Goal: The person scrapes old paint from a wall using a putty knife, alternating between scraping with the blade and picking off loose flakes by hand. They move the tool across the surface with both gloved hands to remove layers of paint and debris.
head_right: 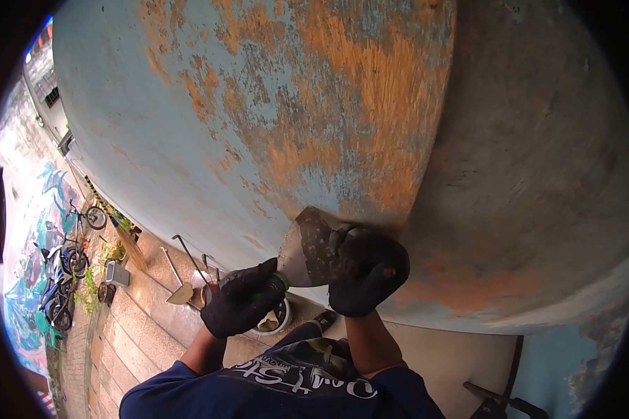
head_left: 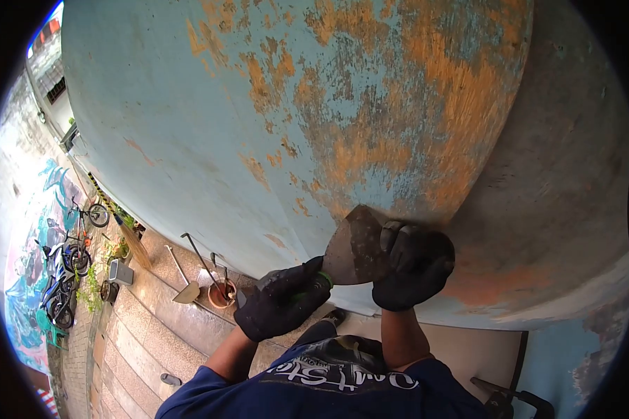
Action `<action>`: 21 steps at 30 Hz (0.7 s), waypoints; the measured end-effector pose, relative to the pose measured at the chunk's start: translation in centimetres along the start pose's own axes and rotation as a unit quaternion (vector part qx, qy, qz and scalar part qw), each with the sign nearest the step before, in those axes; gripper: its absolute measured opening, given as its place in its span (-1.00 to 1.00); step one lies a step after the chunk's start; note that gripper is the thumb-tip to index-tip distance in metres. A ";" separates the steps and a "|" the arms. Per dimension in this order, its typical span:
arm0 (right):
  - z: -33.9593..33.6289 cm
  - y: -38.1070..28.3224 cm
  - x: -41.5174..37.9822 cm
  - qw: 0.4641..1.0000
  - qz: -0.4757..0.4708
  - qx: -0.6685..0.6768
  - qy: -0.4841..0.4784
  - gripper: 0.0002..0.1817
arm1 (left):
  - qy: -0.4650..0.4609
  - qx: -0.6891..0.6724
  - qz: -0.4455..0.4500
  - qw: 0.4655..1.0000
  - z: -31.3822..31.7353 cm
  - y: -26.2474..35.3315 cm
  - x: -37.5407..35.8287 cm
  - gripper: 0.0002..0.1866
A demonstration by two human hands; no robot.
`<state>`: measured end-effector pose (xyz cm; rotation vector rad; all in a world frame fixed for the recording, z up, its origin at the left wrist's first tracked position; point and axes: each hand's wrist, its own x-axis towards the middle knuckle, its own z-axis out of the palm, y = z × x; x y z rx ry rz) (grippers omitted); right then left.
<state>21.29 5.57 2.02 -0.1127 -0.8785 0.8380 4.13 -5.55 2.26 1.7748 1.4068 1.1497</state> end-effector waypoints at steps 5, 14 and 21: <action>-2.3 0.1 -0.1 0.999 0.031 0.001 -0.036 -0.46 | 0.013 0.046 -0.003 0.999 1.1 -0.1 -0.5 -0.50; 1.5 -10.3 3.6 0.869 -0.067 -0.445 -0.206 -0.77 | 0.033 0.054 -0.008 0.998 1.7 0.5 -0.8 -0.49; -4.2 -16.8 -0.3 0.919 -0.124 -0.208 -0.311 -0.71 | 0.042 -0.027 -0.083 0.995 2.2 -0.1 -1.1 -0.46</action>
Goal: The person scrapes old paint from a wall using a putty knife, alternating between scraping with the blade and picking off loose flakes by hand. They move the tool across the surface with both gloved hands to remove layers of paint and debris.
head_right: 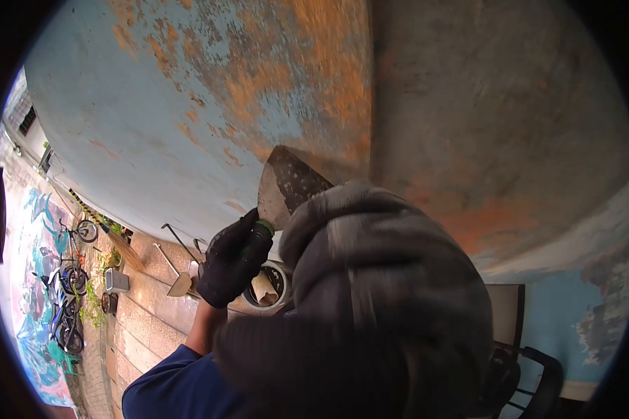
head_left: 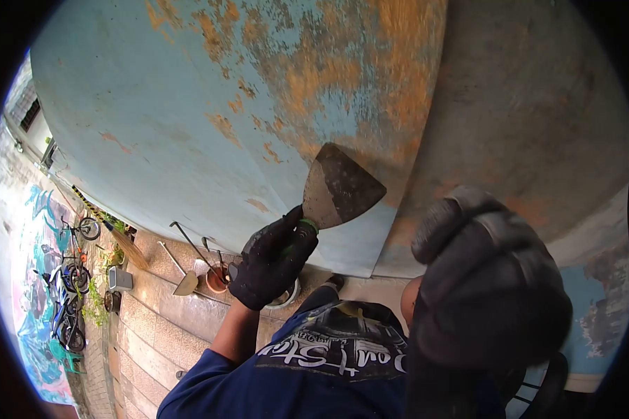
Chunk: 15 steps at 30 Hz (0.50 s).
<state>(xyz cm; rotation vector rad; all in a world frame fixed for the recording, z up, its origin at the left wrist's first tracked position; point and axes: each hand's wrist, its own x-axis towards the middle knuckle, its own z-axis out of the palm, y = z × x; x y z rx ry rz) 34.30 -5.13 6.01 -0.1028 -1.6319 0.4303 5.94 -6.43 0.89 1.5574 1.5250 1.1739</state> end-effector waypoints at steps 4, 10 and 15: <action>-0.2 3.2 2.3 0.999 -0.003 0.014 0.036 -0.69 | 0.012 0.038 0.038 0.998 0.0 -0.4 0.1 -0.46; -10.7 3.1 -0.9 0.996 -0.017 0.034 0.085 -0.65 | 0.005 0.039 0.075 0.996 0.0 0.4 0.1 -0.47; -13.2 3.8 -1.8 0.990 -0.023 0.056 0.123 -0.61 | 0.014 0.059 0.101 0.993 0.0 0.9 -0.2 -0.47</action>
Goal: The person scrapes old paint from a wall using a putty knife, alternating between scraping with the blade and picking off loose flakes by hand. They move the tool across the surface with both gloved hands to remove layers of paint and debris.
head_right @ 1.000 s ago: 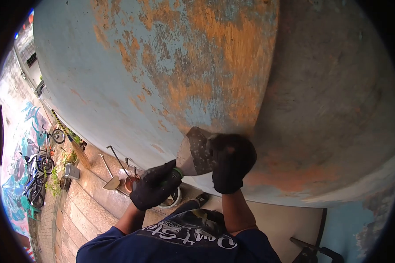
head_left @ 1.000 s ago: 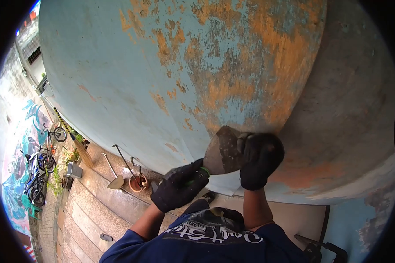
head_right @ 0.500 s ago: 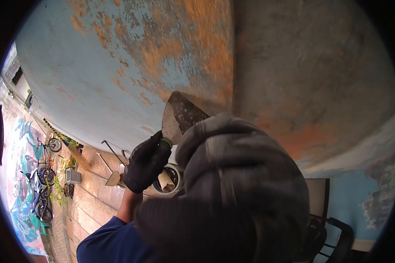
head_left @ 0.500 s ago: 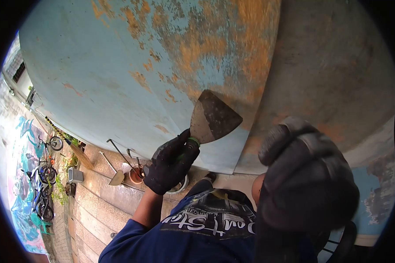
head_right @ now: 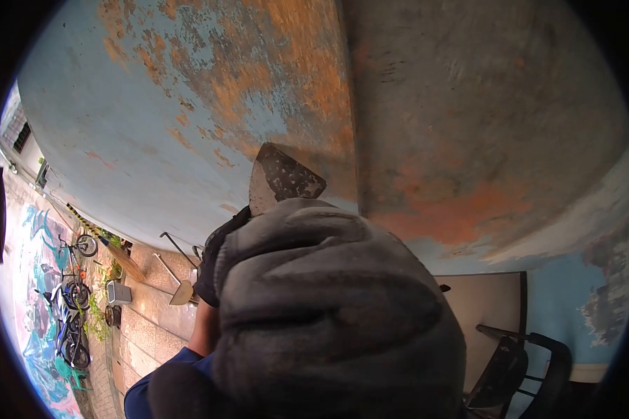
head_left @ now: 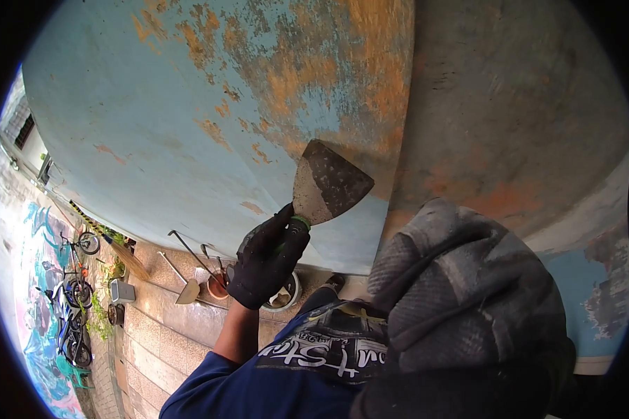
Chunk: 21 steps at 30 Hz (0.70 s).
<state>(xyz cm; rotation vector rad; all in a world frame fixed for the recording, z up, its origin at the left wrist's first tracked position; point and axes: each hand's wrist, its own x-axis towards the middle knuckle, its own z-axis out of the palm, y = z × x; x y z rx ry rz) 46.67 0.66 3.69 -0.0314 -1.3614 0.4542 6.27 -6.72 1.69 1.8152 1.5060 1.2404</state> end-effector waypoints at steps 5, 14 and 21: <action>12.7 7.7 4.5 0.999 -0.005 0.022 0.030 -0.57 | -0.028 -0.131 -0.127 0.983 -0.1 -0.5 -0.2 -0.47; 19.8 10.9 -3.2 0.979 0.137 0.086 0.122 -0.16 | -0.031 -0.102 -0.104 0.989 -0.3 -0.3 -0.6 -0.47; 21.1 13.1 -4.3 0.953 0.138 0.246 0.110 -0.24 | -0.029 -0.037 -0.069 0.996 -0.6 -0.4 -0.6 -0.49</action>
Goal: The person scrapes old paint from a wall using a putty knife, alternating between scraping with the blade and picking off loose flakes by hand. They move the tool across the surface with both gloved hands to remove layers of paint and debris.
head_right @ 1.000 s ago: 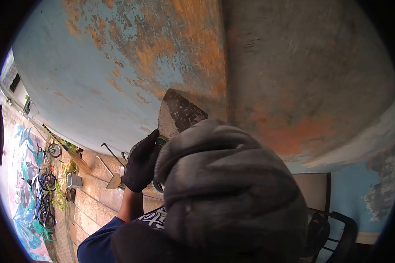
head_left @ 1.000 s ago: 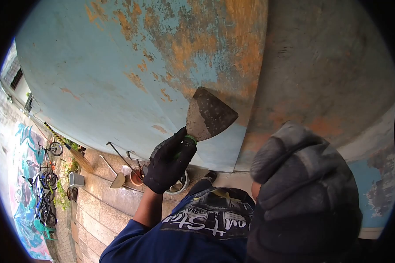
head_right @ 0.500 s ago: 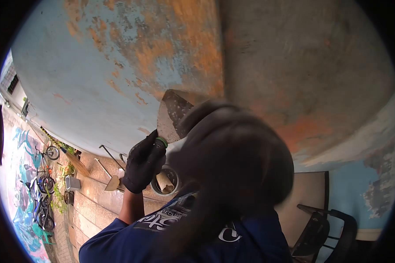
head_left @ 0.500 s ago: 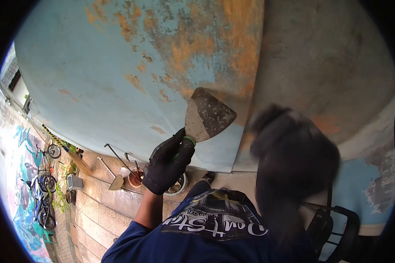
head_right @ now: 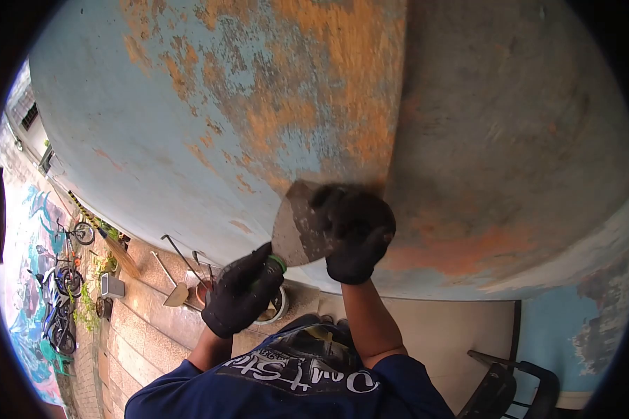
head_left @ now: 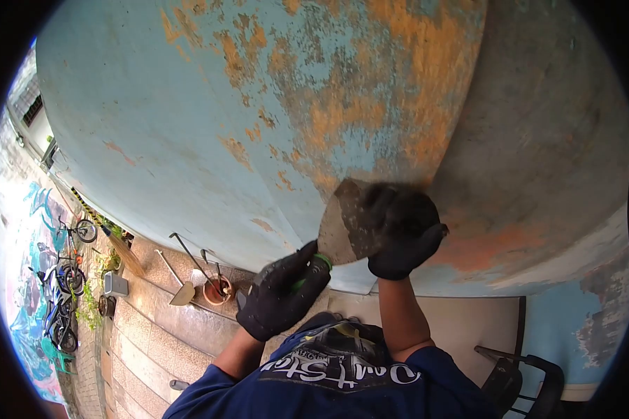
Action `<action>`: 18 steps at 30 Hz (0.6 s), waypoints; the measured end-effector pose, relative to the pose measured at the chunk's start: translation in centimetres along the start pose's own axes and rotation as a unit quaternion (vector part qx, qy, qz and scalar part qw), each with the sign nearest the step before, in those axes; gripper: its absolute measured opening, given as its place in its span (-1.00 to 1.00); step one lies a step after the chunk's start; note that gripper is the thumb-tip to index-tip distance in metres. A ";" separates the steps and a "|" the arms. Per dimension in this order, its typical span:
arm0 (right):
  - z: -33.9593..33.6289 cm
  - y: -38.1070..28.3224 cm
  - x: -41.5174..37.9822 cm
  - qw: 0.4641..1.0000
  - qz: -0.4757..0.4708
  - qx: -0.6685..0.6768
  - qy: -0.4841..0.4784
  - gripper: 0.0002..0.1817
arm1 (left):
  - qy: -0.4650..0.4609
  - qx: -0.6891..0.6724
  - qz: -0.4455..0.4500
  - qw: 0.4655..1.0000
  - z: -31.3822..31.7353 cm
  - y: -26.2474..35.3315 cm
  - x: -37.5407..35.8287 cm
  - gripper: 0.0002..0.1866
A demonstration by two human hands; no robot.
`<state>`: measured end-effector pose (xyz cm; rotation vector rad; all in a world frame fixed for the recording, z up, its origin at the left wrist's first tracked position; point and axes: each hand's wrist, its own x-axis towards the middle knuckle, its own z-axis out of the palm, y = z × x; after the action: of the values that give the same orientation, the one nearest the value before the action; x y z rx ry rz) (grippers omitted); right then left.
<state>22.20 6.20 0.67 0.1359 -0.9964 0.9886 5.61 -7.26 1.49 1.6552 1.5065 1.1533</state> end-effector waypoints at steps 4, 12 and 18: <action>0.0 0.5 -0.1 0.999 0.013 0.049 0.017 -0.29 | -0.015 0.055 0.012 0.998 -0.6 2.0 0.2 -0.48; 0.7 1.4 0.1 0.998 0.003 0.047 0.040 -0.29 | -0.038 0.021 -0.005 0.999 -2.2 2.2 1.6 -0.48; 0.6 1.8 0.0 0.995 -0.027 0.079 0.046 -0.30 | -0.072 0.050 0.056 0.995 -3.3 0.6 2.4 -0.48</action>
<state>20.44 6.98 0.45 0.2448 -0.8269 1.0143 2.81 -5.40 3.93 1.8705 1.4155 1.0059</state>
